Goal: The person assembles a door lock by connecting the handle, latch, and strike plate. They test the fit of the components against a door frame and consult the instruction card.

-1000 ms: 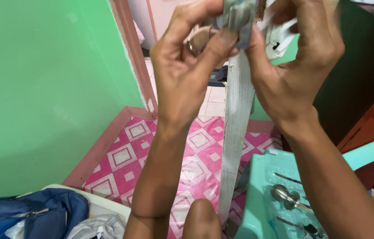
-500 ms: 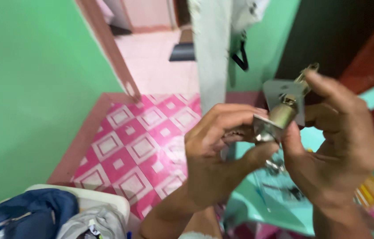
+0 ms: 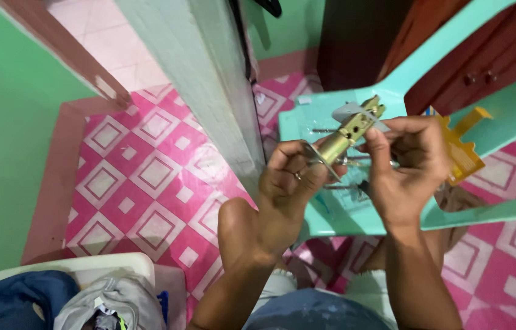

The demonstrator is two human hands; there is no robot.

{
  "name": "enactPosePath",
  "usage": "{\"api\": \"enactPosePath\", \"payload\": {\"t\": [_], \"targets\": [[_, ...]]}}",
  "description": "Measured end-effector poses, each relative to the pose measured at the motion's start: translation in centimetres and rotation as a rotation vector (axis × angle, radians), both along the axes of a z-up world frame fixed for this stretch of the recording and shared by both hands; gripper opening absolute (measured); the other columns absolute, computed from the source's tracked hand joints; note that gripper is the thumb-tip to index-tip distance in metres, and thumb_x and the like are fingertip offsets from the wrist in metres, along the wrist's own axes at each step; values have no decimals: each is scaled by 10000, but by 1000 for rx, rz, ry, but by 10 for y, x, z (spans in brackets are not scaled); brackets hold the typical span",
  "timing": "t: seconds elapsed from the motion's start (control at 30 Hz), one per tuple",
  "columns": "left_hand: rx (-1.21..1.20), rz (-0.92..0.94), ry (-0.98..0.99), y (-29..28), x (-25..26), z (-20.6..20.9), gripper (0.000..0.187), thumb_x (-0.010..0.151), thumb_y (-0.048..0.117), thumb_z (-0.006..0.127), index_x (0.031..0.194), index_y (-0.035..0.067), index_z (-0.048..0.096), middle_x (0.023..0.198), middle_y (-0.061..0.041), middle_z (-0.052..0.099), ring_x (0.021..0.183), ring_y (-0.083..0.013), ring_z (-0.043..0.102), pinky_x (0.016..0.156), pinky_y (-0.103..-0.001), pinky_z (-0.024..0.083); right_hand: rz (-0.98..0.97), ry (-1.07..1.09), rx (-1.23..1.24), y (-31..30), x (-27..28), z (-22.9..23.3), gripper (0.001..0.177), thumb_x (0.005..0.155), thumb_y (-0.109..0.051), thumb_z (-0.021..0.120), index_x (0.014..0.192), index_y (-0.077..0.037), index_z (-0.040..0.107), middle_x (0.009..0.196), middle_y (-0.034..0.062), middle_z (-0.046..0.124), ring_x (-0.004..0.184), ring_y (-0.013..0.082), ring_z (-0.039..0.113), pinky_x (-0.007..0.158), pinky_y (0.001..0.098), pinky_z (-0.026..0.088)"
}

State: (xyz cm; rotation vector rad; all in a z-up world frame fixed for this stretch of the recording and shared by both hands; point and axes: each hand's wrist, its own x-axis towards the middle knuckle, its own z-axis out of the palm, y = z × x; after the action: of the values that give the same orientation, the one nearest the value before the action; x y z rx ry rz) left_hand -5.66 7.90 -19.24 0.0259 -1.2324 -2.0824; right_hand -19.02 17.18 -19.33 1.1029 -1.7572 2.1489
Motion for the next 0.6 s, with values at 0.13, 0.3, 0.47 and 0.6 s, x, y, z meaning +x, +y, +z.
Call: {"api": "enactPosePath", "payload": {"t": [0.13,0.3,0.47,0.6], "targets": [[233,-33,31,-1,-12,-23,251,1078,116,666,1254,-4,534,1249,-198,669,1094,-255,704,1011,-402,592,-135,118,112,0,-13,-26,175,1105,81,724,1050,47,561,946,85,669,838,101,672,752,205,545],[322,-138,-102,24,-9,-61,246,1054,136,699,1200,29,532,1267,-135,666,1054,-243,707,970,-398,598,-272,209,190,17,-62,-70,211,1132,114,730,1060,46,545,959,104,669,857,113,701,749,219,582],[209,22,-246,18,7,-100,275,1008,98,713,1211,43,536,1226,-139,654,1038,-265,721,926,-387,603,-36,-163,397,60,-70,-109,152,1053,75,710,1094,13,577,902,73,684,797,111,691,703,238,561],[196,59,-227,9,16,-119,271,1003,59,708,1211,32,536,1361,-127,624,1088,-256,700,992,-389,585,50,-423,570,68,-35,-150,201,936,48,739,1092,9,618,819,71,696,723,106,681,634,247,561]]}}
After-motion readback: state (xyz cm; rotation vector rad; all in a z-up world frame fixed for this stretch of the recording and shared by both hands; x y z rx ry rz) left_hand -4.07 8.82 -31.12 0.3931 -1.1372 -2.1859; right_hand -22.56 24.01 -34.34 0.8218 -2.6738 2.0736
